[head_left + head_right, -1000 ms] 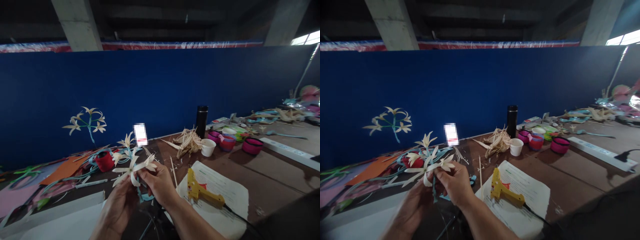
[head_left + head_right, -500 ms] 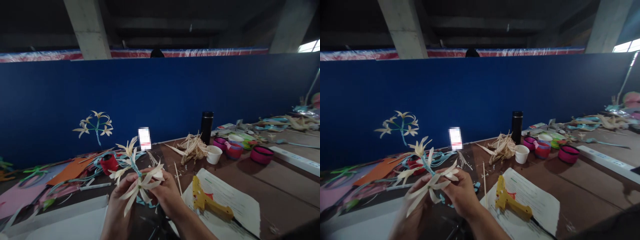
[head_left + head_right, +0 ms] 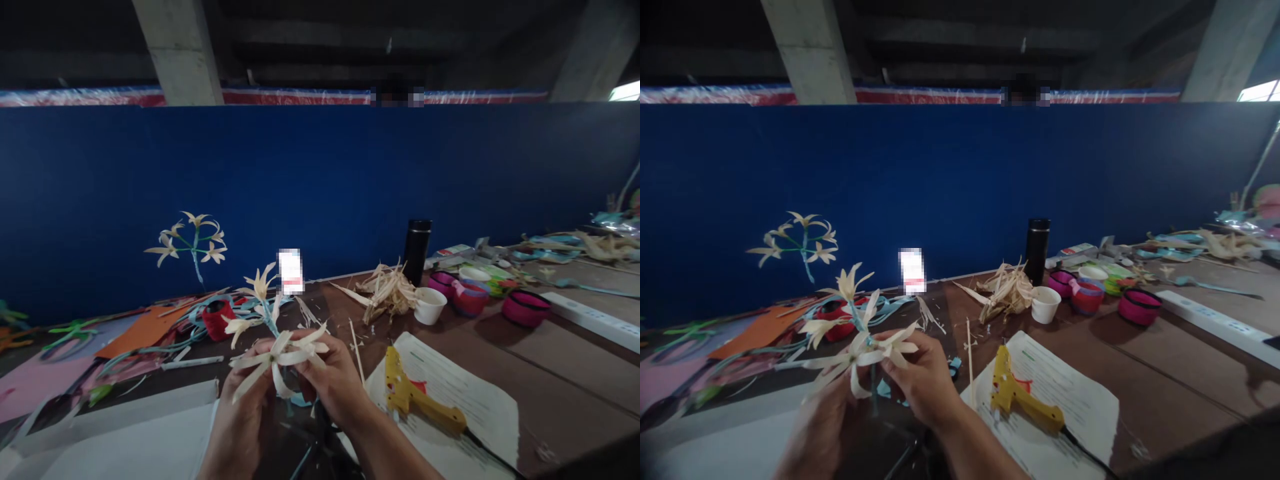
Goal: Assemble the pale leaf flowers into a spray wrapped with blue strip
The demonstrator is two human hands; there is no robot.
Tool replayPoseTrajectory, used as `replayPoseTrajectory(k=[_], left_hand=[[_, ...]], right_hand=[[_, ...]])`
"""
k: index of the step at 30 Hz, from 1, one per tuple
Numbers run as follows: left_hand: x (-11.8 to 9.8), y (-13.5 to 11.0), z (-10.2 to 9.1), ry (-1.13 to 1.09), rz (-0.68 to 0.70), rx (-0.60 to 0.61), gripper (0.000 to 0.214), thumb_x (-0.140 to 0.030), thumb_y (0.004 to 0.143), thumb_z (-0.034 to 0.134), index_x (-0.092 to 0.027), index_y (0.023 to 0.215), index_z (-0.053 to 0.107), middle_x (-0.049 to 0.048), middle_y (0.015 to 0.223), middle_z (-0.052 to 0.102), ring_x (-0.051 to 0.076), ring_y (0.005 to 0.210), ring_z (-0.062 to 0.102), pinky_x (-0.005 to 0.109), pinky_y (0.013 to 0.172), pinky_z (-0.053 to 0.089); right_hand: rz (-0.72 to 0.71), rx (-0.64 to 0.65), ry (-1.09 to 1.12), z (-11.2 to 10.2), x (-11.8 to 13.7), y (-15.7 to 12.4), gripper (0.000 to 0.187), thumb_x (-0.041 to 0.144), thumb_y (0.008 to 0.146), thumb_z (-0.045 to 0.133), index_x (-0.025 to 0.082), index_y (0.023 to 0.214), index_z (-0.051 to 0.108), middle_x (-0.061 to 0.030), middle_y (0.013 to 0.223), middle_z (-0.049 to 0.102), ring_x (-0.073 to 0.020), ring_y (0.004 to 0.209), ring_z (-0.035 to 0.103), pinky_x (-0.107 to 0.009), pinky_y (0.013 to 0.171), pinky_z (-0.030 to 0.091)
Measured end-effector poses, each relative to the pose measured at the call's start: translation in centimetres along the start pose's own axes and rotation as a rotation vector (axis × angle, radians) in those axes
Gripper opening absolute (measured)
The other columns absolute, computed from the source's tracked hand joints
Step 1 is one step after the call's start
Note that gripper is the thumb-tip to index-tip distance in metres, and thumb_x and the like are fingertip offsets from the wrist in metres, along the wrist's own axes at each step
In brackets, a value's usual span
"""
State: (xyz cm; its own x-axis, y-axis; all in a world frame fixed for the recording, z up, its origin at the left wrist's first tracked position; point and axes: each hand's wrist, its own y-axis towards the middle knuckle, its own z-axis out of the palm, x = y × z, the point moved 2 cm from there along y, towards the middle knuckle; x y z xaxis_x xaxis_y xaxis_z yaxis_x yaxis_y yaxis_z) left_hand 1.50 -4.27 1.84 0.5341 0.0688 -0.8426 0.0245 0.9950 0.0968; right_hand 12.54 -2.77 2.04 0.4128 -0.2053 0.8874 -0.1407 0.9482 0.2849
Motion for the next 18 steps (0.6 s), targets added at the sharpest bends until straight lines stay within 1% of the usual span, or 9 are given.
replayPoseTrajectory(k=[3, 6, 8, 11, 14, 18], left_hand=[[0.0, 0.3, -0.1, -0.018, -0.007, -0.044, 0.029, -0.020, 0.065, 0.069, -0.014, 0.093, 0.067, 0.0031, 0.074, 0.068, 0.015, 0.061, 0.063, 0.022, 0.053, 0.048], [0.1, 0.9, -0.3, -0.032, -0.004, -0.082, 0.032, -0.018, 0.063, 0.071, -0.015, 0.094, 0.067, 0.0019, 0.072, 0.068, 0.015, 0.062, 0.063, 0.021, 0.054, 0.049], [0.2, 1.2, -0.6, -0.046, 0.015, -0.096, 0.033, -0.016, 0.061, 0.072, -0.015, 0.094, 0.067, 0.0012, 0.073, 0.068, 0.013, 0.063, 0.062, 0.020, 0.055, 0.049], [0.5, 1.4, -0.8, -0.047, 0.013, -0.115, 0.029, -0.019, 0.062, 0.073, -0.015, 0.091, 0.068, 0.0001, 0.072, 0.067, 0.009, 0.058, 0.059, 0.016, 0.052, 0.047], [0.9, 1.3, -0.7, -0.029, -0.028, -0.116, 0.025, -0.025, 0.067, 0.071, -0.015, 0.090, 0.068, 0.0001, 0.071, 0.067, 0.008, 0.055, 0.057, 0.014, 0.049, 0.046], [1.1, 1.1, -0.3, -0.039, -0.036, -0.106, 0.022, -0.022, 0.068, 0.070, -0.018, 0.089, 0.068, -0.0020, 0.072, 0.067, 0.006, 0.057, 0.058, 0.013, 0.054, 0.047]], right_hand=[[0.016, 0.027, 0.038, 0.0, -0.1, 0.1, 0.033, 0.040, 0.066, 0.071, 0.015, 0.086, 0.066, 0.0067, 0.047, 0.045, -0.0030, 0.033, 0.032, -0.015, 0.032, 0.027], [0.015, 0.021, 0.071, 0.0, -0.3, 0.3, 0.024, 0.035, 0.070, 0.069, 0.015, 0.083, 0.065, 0.0058, 0.050, 0.048, -0.0029, 0.036, 0.034, -0.015, 0.034, 0.028], [-0.004, -0.014, 0.108, 0.0, -0.4, 0.5, 0.020, 0.031, 0.070, 0.069, 0.015, 0.081, 0.065, 0.0036, 0.057, 0.054, -0.0044, 0.044, 0.042, -0.016, 0.042, 0.036], [0.006, -0.041, 0.155, 0.0, -0.6, 0.7, 0.022, 0.030, 0.067, 0.072, 0.016, 0.082, 0.065, 0.0003, 0.068, 0.060, -0.0091, 0.057, 0.053, -0.021, 0.055, 0.044], [0.042, -0.057, 0.188, 0.0, -0.6, 0.8, 0.024, 0.031, 0.063, 0.074, 0.016, 0.078, 0.065, 0.0012, 0.064, 0.059, -0.0095, 0.055, 0.053, -0.021, 0.053, 0.044], [0.061, -0.076, 0.263, 0.0, -0.6, 0.9, 0.028, 0.029, 0.058, 0.078, 0.016, 0.078, 0.064, 0.0019, 0.066, 0.060, -0.0092, 0.054, 0.053, -0.020, 0.051, 0.044]])
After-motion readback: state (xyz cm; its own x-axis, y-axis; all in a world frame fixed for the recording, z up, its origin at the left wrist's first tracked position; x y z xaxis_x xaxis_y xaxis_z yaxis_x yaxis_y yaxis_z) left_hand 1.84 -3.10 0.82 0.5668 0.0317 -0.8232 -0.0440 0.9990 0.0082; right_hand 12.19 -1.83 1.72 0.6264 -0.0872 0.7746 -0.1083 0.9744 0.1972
